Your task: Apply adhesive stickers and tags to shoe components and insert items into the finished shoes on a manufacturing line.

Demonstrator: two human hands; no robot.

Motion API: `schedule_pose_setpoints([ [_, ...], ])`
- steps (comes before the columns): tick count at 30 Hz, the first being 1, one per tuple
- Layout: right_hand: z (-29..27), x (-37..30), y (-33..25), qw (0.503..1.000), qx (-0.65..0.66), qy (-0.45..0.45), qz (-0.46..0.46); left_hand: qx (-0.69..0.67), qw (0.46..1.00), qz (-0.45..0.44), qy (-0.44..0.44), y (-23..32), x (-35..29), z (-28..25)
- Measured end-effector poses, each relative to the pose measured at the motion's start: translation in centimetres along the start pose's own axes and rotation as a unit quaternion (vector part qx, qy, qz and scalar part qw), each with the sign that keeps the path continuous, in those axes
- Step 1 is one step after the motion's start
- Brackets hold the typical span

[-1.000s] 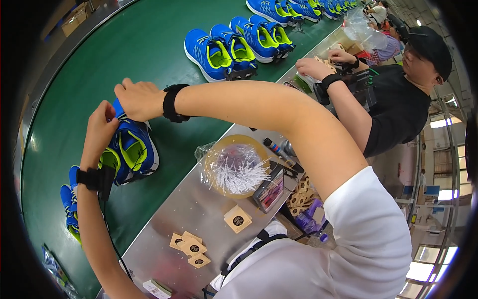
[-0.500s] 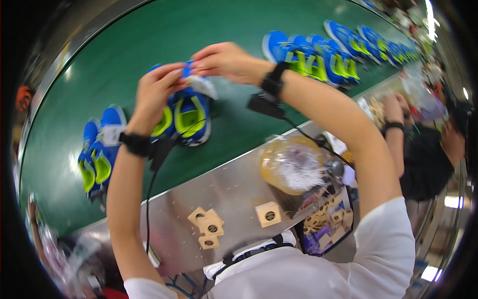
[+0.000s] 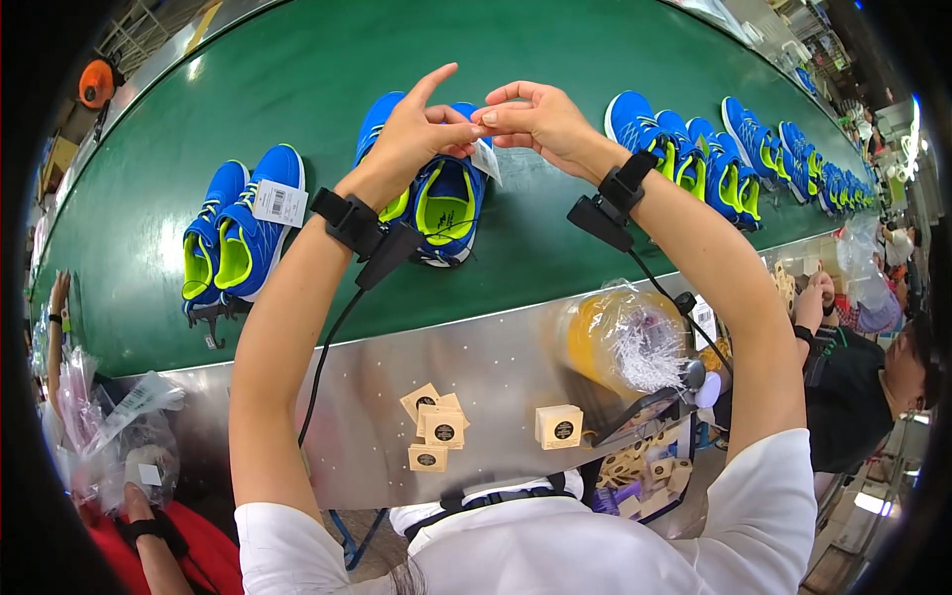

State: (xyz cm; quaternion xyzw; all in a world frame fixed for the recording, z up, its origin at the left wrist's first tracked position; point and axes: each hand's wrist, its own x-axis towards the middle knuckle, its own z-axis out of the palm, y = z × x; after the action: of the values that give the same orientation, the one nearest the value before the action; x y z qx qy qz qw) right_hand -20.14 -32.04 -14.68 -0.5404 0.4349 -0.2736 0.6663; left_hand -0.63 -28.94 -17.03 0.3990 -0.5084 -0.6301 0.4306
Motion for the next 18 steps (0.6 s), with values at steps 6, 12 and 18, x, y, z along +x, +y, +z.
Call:
schedule_pose_setpoints([
  [6,0.6,0.4,0.2,1.000,-0.009,-0.002,-0.017,0.016,0.999,-0.033,0.005,0.5,-0.1,-0.7],
  [12,1.8,0.7,0.0,0.992,-0.102,0.021,-0.068,-0.023,0.999,-0.040,-0.016,-0.1,-0.3,-1.7],
  [18,2.3,1.6,0.9,0.972,-0.188,0.030,-0.141,0.005,0.999,-0.050,0.012,-0.2,-0.7,-1.5],
])
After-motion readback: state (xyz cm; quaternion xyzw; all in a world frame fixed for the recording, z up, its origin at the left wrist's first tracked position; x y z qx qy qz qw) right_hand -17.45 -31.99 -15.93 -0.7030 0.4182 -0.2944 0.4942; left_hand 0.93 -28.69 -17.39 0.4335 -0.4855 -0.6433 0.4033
